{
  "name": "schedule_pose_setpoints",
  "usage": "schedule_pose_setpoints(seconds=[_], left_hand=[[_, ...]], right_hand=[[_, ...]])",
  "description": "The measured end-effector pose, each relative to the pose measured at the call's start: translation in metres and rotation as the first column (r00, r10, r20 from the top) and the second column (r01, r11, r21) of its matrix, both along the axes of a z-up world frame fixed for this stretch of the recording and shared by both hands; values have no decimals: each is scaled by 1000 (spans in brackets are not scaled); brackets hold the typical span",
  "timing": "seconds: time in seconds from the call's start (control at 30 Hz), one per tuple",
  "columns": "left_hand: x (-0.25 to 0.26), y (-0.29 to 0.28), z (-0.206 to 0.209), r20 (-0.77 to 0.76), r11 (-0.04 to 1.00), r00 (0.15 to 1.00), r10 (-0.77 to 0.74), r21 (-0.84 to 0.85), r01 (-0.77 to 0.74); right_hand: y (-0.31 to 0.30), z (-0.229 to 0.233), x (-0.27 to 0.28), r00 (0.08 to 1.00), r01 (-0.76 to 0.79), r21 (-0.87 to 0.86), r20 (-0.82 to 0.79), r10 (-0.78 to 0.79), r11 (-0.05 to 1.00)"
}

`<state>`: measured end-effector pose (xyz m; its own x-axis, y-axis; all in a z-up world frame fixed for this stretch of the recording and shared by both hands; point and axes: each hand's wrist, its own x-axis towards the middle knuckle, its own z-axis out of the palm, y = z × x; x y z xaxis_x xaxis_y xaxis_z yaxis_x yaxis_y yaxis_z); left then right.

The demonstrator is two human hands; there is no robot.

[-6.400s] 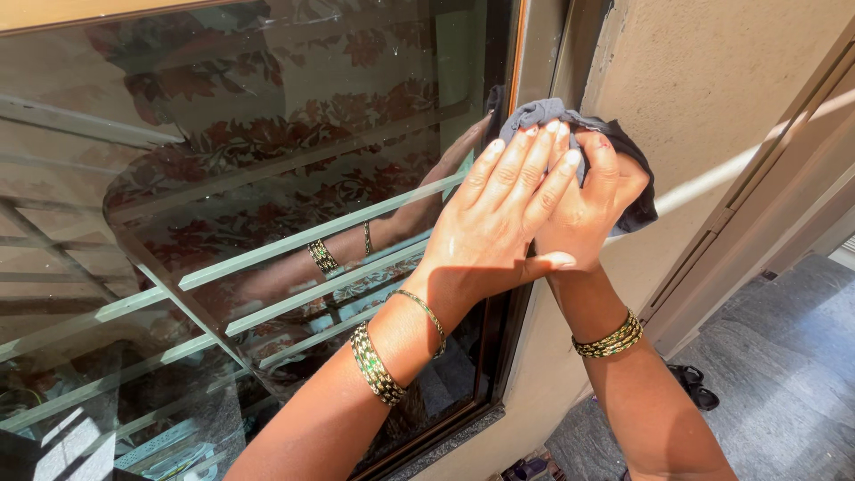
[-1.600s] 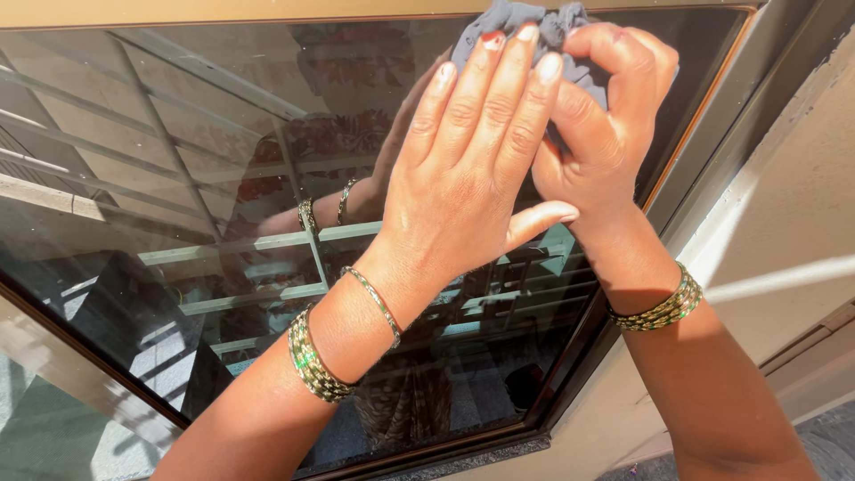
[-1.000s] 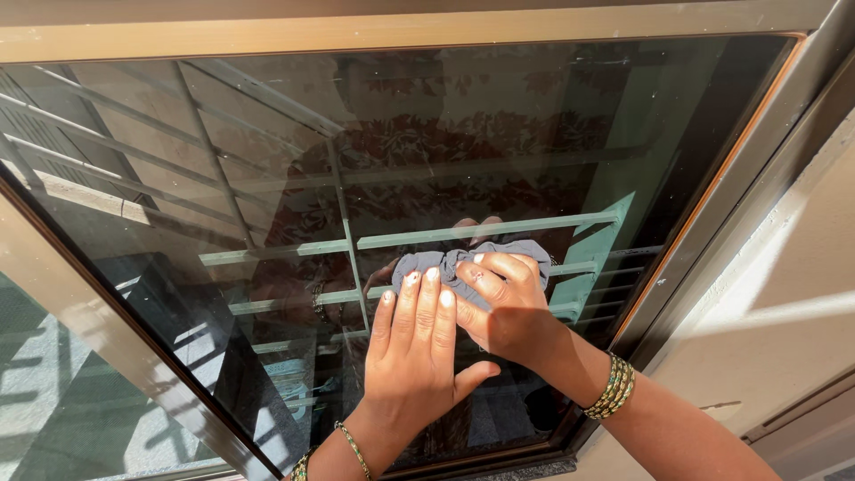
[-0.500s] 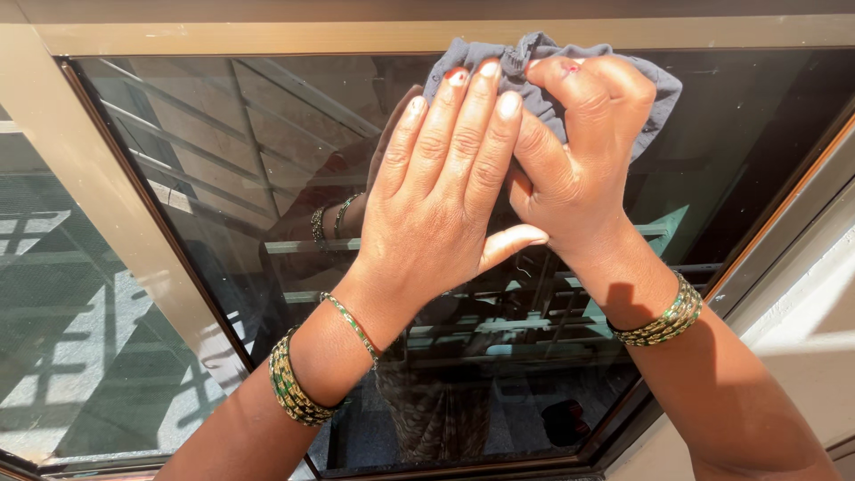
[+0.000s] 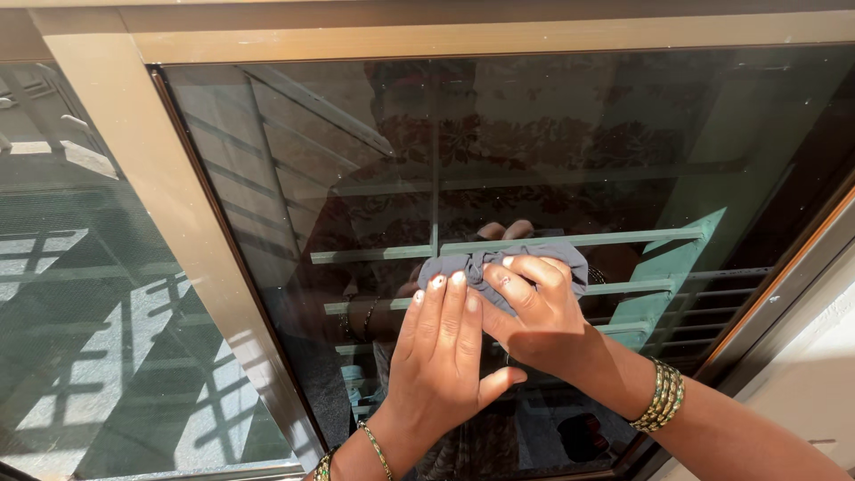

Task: The person wipes a glass window and its metal frame using a dark cloth. They clean the lower track, vertical edges, and upper frame in a continuous motion, moving from left to right and top to bottom.

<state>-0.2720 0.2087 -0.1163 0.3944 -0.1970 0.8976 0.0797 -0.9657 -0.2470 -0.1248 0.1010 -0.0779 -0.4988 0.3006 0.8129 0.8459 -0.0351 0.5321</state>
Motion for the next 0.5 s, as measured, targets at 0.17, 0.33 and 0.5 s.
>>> schedule_pose_setpoints(seconds=[0.17, 0.33, 0.5], left_hand=[[-2, 8, 13, 31, 1000, 999, -9, -17, 9], [2, 26, 87, 102, 999, 995, 4, 45, -9], [2, 41, 135, 157, 993, 987, -20, 114, 2]], right_hand=[[7, 21, 3, 998, -29, 17, 55, 28, 999], [22, 95, -4, 998, -2, 142, 62, -6, 990], [34, 139, -11, 994, 33, 268, 96, -60, 963]])
